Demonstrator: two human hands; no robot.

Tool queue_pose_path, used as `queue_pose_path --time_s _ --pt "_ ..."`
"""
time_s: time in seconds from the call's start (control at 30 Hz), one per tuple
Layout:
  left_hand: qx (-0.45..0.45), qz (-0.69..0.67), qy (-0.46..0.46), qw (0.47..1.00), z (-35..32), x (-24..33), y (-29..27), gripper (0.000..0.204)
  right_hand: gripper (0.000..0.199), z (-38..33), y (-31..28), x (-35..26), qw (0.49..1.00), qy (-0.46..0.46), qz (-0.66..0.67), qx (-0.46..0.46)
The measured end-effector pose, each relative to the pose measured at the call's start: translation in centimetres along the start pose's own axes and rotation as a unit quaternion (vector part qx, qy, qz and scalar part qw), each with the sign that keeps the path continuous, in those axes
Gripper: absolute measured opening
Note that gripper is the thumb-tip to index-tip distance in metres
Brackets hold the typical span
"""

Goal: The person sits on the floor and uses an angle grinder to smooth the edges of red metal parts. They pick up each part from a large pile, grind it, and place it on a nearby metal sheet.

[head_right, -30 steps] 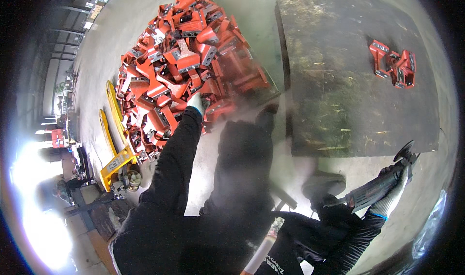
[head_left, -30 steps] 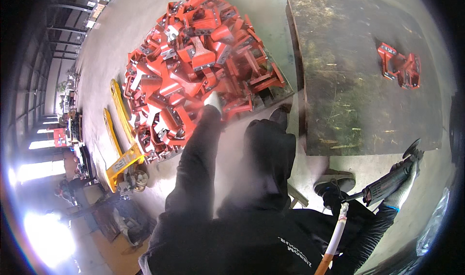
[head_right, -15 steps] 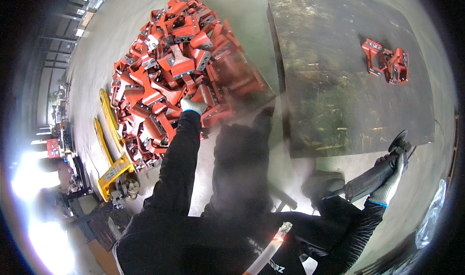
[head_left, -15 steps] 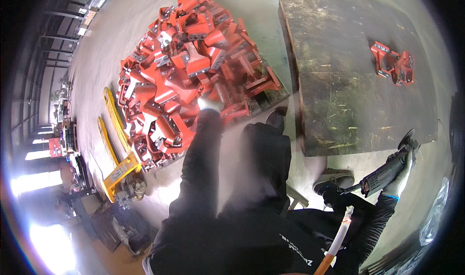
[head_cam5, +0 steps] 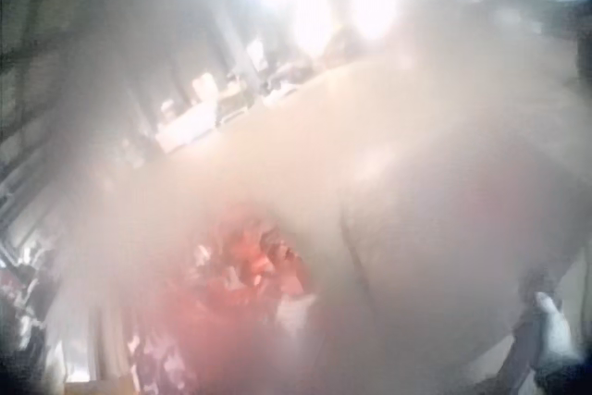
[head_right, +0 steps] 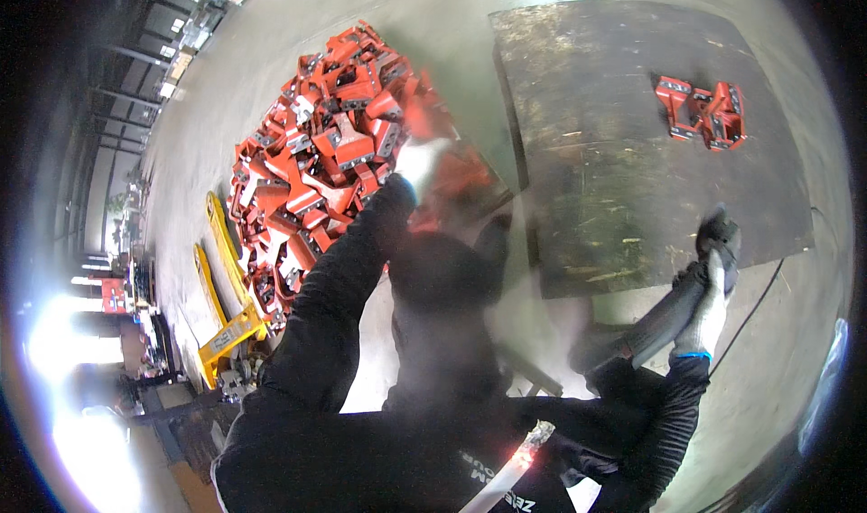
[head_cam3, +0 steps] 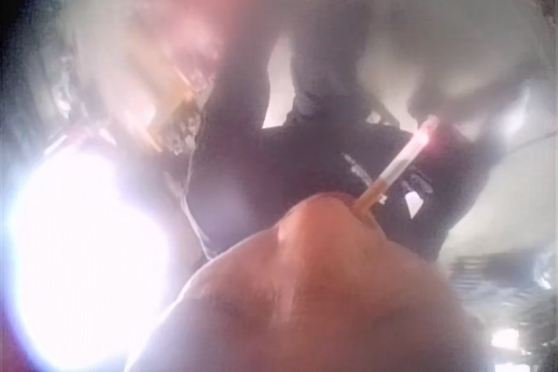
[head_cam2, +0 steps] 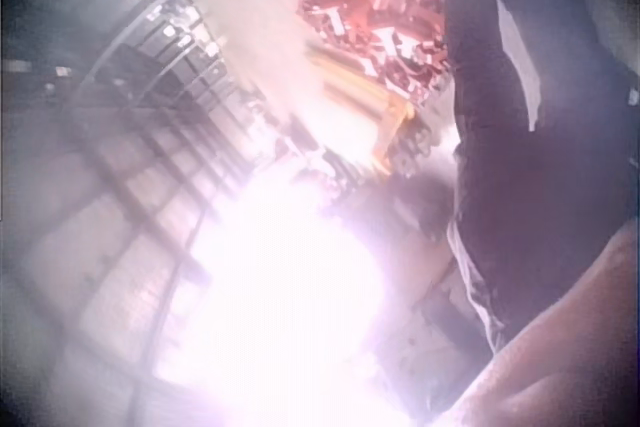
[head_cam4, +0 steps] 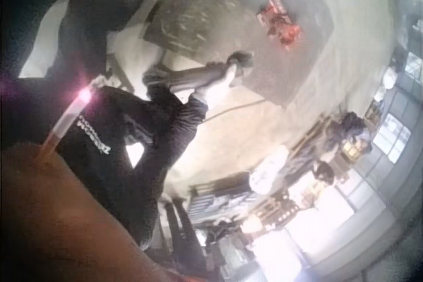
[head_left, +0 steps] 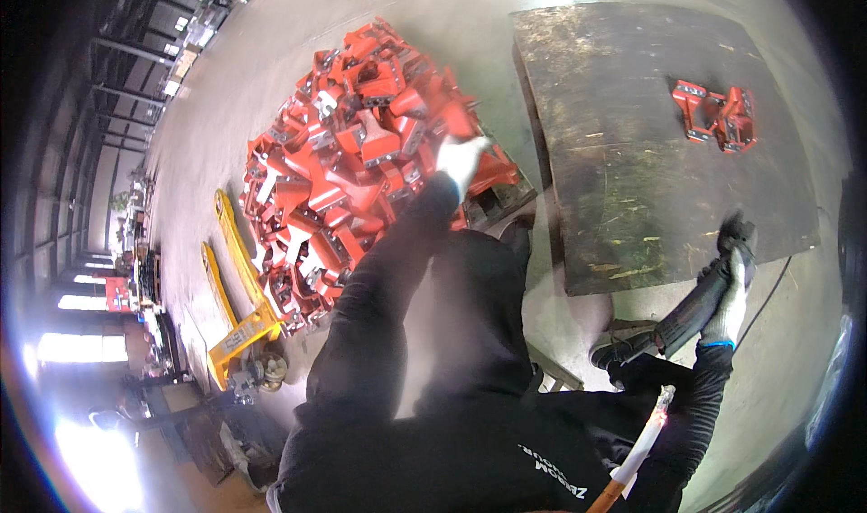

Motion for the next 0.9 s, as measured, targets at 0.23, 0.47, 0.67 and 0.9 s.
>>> queue_pose_path --time_s 0.23,0.47,0.67,0.9 --pt "-0.25 0.337 0.181 0.89 0.4 15.7 15.4 0.054 0.087 -1.7 2.5 -1.0 0.979 -0.087 -0.183 0.003" --pt "-0.221 0.394 0.346 0.823 -4.3 18.3 21.9 0.049 0.084 -1.3 3.5 0.5 0.988 -0.039 -0.119 -0.091" --pt "-0.272 0.231 0.291 0.888 -4.7 18.4 23.1 0.054 0.066 -1.2 4.2 1.6 0.984 0.0 -0.123 -0.131" --pt "-0.231 0.228 0.367 0.872 -4.5 19.0 23.1 0.044 0.051 -2.4 5.7 1.0 0.981 0.046 -0.082 -0.168"
Point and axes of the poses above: each hand's wrist, its own z-axis towards the middle knuckle, its own y-axis out of the palm, x = y × z, the point moved 10 cm from there along z, towards the middle knuckle, and after that the axes turned 10 degrees about y, right-handed, at the moved point
